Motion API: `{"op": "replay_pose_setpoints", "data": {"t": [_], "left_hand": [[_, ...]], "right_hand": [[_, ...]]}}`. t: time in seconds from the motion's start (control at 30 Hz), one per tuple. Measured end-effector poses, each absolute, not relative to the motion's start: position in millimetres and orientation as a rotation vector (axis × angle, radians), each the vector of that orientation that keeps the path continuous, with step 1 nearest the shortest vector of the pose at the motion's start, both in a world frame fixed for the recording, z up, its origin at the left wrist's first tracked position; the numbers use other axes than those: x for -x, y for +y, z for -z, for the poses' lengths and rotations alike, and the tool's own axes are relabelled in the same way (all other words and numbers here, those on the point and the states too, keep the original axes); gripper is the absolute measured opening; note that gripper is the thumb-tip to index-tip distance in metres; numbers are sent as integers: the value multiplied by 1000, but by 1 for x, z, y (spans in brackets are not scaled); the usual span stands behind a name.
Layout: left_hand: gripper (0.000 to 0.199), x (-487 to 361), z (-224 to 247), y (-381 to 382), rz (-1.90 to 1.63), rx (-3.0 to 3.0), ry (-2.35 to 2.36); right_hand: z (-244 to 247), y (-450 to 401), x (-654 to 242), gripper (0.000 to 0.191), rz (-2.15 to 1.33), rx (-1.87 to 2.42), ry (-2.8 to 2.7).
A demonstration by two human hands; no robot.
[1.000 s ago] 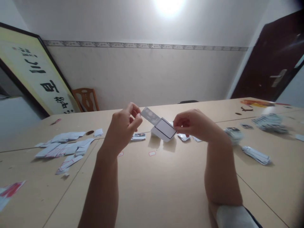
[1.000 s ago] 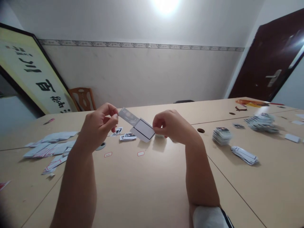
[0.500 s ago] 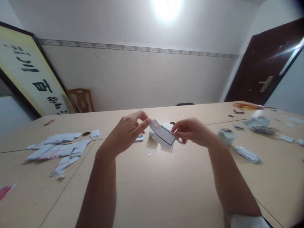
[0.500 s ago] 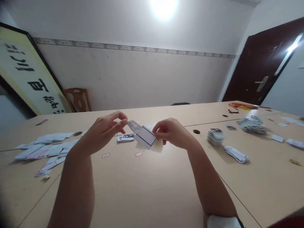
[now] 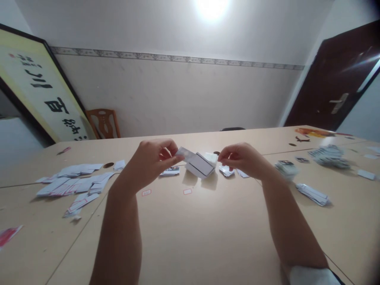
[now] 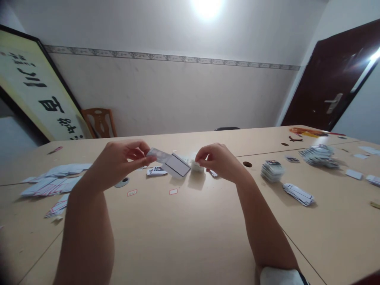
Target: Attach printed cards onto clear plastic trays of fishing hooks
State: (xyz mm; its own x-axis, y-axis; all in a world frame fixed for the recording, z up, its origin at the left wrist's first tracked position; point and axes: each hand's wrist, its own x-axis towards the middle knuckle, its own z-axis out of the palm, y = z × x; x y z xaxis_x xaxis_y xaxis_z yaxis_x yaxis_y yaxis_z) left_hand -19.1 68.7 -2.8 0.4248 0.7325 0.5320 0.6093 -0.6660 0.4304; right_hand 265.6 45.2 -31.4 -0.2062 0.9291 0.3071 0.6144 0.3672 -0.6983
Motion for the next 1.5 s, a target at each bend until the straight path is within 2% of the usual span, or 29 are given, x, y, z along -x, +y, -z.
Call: {"op": "replay_pose_setpoints", "data": {"t": [0.13, 0.27, 0.33, 0.57, 0.7, 0.73, 1.17, 1.33, 1.5], "left_hand": [[28, 20, 2, 68, -1095, -2504, 1169], [25, 15, 2, 68, -1051, -2535, 1174], [23, 13, 3, 68, -1025, -2564, 1178], [18, 7, 7, 70, -987, -2583, 1080], [16, 5, 7, 71, -965, -2578, 1074], [17, 5, 7, 71, -962, -2573, 1083], [20, 14, 1, 71, -1028, -2511, 1176], [24, 16, -1, 71, -1056, -2465, 1186], [26, 17, -2, 69, -1050, -2457, 1191]], "right_hand": [[34, 45, -261, 10, -560, 1241, -1853], [42, 47, -245, 42, -509, 1168, -1877], [45, 49, -238, 47, -533, 1156, -1916], [48, 56, -232, 38, -639, 1102, -1950], [47, 58, -232, 14, -658, 1136, -1963], [46, 58, -232, 12, -658, 1150, -1959], [47, 74, -255, 15, -743, 1173, -1812], [59, 115, -308, 9, -587, 1526, -1667], [97, 159, -346, 18, -484, 1875, -1454]]}}
